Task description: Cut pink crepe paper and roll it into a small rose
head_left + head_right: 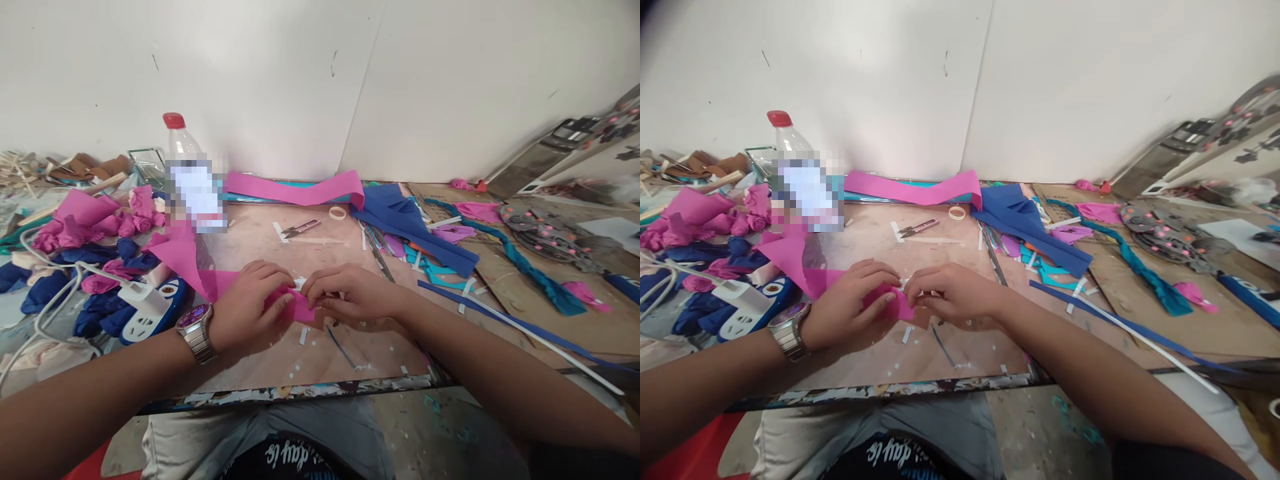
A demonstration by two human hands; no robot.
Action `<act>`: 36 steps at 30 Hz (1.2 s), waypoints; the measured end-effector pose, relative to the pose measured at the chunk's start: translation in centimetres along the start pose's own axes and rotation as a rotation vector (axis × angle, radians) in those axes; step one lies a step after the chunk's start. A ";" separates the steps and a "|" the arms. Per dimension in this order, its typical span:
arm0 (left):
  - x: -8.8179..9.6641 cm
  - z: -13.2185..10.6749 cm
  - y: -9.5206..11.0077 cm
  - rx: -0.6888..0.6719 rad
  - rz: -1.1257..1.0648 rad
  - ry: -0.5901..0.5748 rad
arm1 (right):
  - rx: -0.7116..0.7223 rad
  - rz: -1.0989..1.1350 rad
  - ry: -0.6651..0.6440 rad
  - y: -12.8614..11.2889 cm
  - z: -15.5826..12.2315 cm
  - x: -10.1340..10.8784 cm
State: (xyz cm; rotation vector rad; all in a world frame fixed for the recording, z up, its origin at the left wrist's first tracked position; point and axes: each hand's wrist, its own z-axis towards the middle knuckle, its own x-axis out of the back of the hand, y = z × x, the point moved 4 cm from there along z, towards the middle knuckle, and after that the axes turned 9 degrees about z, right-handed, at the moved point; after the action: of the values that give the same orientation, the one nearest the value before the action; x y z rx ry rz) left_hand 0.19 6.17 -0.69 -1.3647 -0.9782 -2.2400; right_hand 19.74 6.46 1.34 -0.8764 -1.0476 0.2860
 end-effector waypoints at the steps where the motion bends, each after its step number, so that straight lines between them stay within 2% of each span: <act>1: 0.1 0.0 0.0 0.018 -0.018 -0.012 | -0.005 0.000 0.008 -0.1 0.0 0.0; 4: 0.7 0.1 0.1 0.066 -0.045 0.010 | -0.075 0.016 0.083 -0.1 -0.2 0.2; 8: 1.2 0.1 0.2 0.051 -0.046 0.060 | -0.189 0.037 0.259 -0.1 -0.1 -0.1; 10: 1.3 0.1 0.2 0.050 -0.046 0.077 | -0.225 -0.003 0.304 -0.2 0.3 -0.4; 15: 2.0 0.2 -0.1 0.073 -0.069 0.168 | -0.256 -0.197 0.307 -1.0 1.3 0.0; 19: 2.6 0.0 -0.3 0.104 -0.116 0.270 | -0.264 -0.220 0.354 -1.7 2.3 0.6; 22: 3.1 -0.2 -0.2 0.076 -0.100 0.347 | -0.295 -0.181 0.403 -1.5 3.0 0.6; 25: 3.4 -0.3 -0.1 0.029 -0.054 0.409 | -0.231 -0.129 0.422 -0.9 3.5 0.2; 28: 3.3 -0.4 -0.1 -0.016 -0.019 0.437 | -0.166 -0.086 0.426 0.0 3.3 -0.3; 32: 3.4 -0.5 0.2 -0.061 -0.006 0.456 | -0.159 0.081 0.494 1.3 2.8 -0.8; 36: 3.4 -0.6 0.7 -0.127 -0.013 0.423 | -0.198 0.230 0.367 2.0 2.7 -1.5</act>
State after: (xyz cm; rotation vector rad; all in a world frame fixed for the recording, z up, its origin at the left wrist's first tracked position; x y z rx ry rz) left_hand -1.42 5.48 2.39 -0.8702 -0.7076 -2.4921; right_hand 17.11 8.15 -0.58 -1.1814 -0.6409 0.2042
